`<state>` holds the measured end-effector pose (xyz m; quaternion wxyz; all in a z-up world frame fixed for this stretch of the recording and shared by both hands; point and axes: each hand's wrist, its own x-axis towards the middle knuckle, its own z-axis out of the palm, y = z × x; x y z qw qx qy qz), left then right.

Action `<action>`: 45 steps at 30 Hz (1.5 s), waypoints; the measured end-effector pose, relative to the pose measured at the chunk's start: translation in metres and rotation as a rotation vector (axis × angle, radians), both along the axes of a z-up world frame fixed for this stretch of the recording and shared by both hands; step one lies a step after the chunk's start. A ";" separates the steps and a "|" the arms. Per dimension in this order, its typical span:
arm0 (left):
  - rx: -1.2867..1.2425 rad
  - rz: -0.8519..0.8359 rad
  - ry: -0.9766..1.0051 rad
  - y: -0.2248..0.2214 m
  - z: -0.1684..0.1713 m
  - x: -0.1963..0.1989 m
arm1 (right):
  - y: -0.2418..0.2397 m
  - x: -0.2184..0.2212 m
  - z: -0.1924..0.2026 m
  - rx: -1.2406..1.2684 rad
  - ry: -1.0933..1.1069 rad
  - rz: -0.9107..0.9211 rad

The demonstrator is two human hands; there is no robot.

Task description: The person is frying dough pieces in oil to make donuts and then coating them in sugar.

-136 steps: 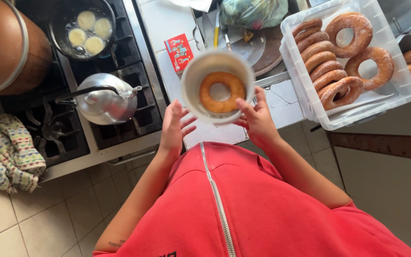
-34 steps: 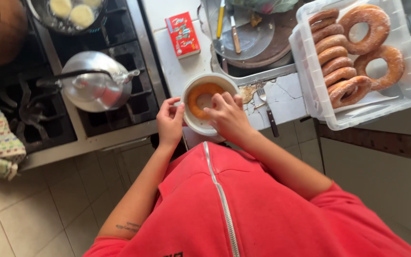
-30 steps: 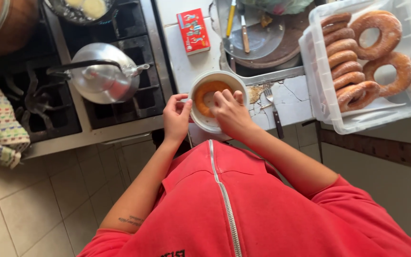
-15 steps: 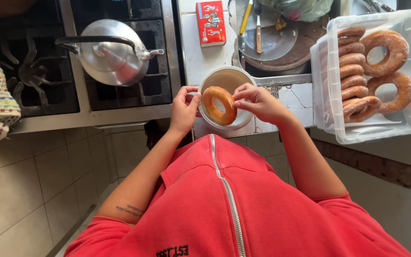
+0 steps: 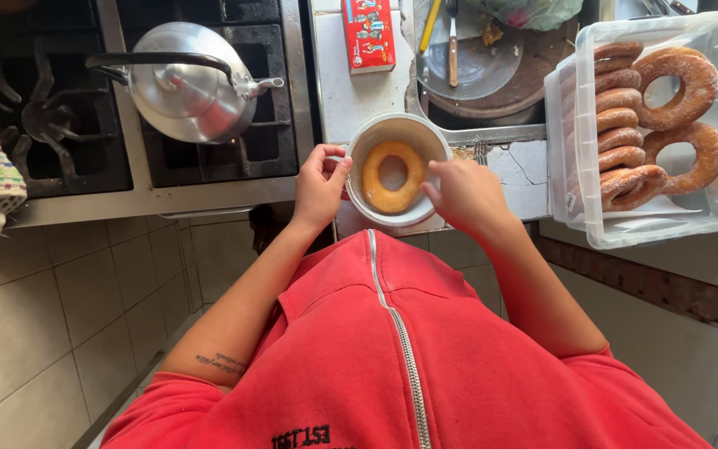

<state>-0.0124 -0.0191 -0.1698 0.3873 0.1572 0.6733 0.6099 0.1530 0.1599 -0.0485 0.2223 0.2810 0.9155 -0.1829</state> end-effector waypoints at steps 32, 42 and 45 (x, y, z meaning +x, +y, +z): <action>0.033 0.045 -0.139 -0.017 0.005 -0.013 | -0.003 0.053 -0.055 -0.623 0.738 -0.797; 0.020 -0.001 -0.153 -0.012 0.006 -0.005 | 0.004 0.047 -0.047 -0.641 0.669 -0.734; 0.020 -0.033 -0.148 -0.009 0.007 -0.002 | 0.005 0.049 -0.047 -0.561 0.681 -0.760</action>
